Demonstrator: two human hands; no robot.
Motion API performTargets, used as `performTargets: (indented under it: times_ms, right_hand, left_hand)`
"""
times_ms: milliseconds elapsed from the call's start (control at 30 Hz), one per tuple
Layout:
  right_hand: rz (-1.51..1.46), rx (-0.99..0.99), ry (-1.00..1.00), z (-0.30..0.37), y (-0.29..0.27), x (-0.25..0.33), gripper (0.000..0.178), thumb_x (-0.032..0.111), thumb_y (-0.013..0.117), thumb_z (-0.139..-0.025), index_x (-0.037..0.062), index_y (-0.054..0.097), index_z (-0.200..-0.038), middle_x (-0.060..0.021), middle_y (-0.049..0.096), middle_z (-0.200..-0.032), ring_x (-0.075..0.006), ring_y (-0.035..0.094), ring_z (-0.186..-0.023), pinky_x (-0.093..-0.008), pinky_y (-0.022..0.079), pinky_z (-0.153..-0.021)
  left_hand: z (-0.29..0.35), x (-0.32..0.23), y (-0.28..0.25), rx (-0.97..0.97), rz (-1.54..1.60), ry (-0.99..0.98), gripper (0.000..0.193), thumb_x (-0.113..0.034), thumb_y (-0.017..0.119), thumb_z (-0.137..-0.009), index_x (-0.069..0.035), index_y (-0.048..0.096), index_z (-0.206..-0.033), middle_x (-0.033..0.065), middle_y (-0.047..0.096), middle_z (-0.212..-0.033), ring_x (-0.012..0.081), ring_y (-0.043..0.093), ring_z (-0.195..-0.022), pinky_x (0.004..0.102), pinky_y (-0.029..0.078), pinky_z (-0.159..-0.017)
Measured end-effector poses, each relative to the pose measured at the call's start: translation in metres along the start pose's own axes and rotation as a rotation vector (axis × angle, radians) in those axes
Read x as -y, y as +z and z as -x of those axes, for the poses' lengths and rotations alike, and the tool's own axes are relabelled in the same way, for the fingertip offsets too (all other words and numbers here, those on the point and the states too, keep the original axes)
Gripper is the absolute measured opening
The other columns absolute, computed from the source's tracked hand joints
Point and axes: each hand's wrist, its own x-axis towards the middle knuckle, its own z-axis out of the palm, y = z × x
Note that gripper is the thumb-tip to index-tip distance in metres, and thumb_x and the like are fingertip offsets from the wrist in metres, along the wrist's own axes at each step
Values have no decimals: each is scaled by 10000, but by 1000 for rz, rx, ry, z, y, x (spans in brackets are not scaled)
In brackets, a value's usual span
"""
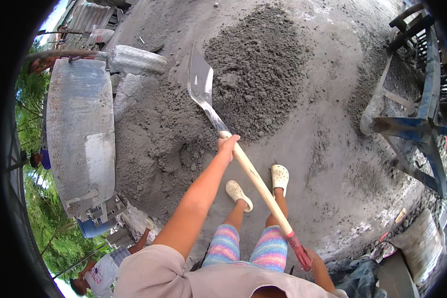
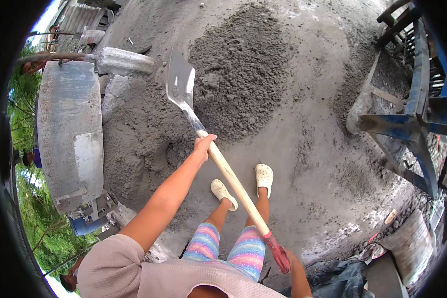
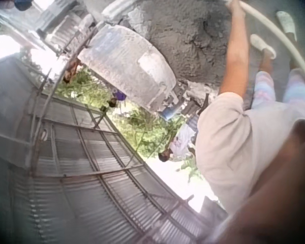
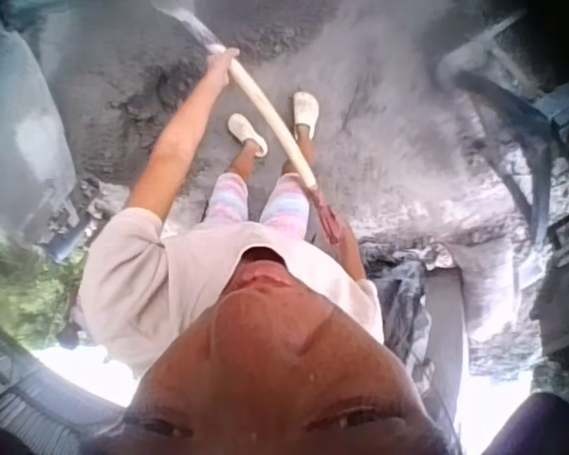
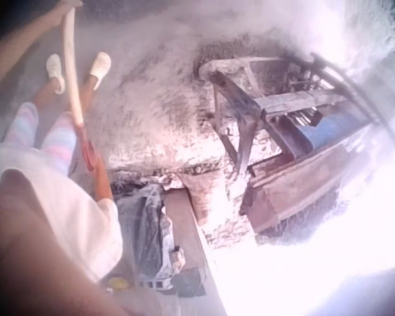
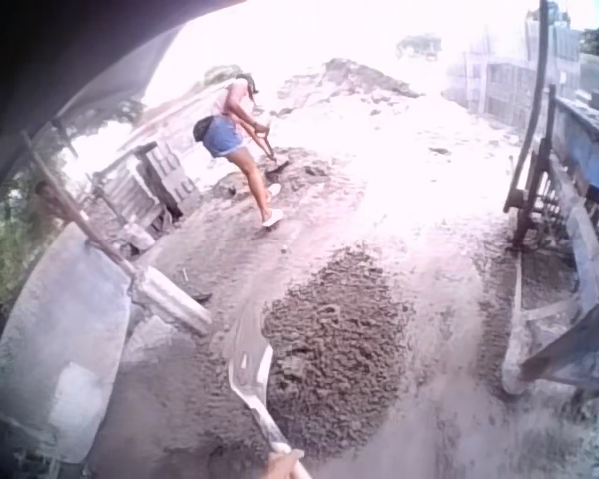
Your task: The person uses a shovel to repeatedly mix a pile of wet concrete on the ground. They turn and fold the material to blend it, then scoop portions into a nearby metal hopper. Other people are present nearby, but the camera wearer performs the mixing and loading actions.
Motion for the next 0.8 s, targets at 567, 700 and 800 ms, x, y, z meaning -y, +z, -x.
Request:
performTargets:
  times_ms: [567,700,800]
  right_hand:
    - [-173,-218,-878,236,-7,-119,374,353,559,-731,33,585,-922,-103,599,-755,-215,574,-707,-348,442,-615]
    - [-46,-497,-1052,227,-22,-150,418,506,469,-744,106,466,-625,16,422,-504,-115,404,-431,-266,361,-410]
    - [82,-488,-1159,224,34,-177,382,476,442,-769,109,499,-680,31,426,-519,-81,415,-466,-215,357,-440]
  left_hand:
    - [197,332,-30,255,909,-828,157,-169,626,-657,-100,517,-745,34,544,-717,172,571,-649,355,454,-643]
    - [227,354,-33,317,909,-911,174,-148,654,-655,-105,520,-757,27,549,-720,181,583,-681,385,456,-661]
    - [233,372,-36,359,1051,-931,181,-146,644,-678,-102,528,-810,23,549,-798,180,573,-707,386,471,-645]
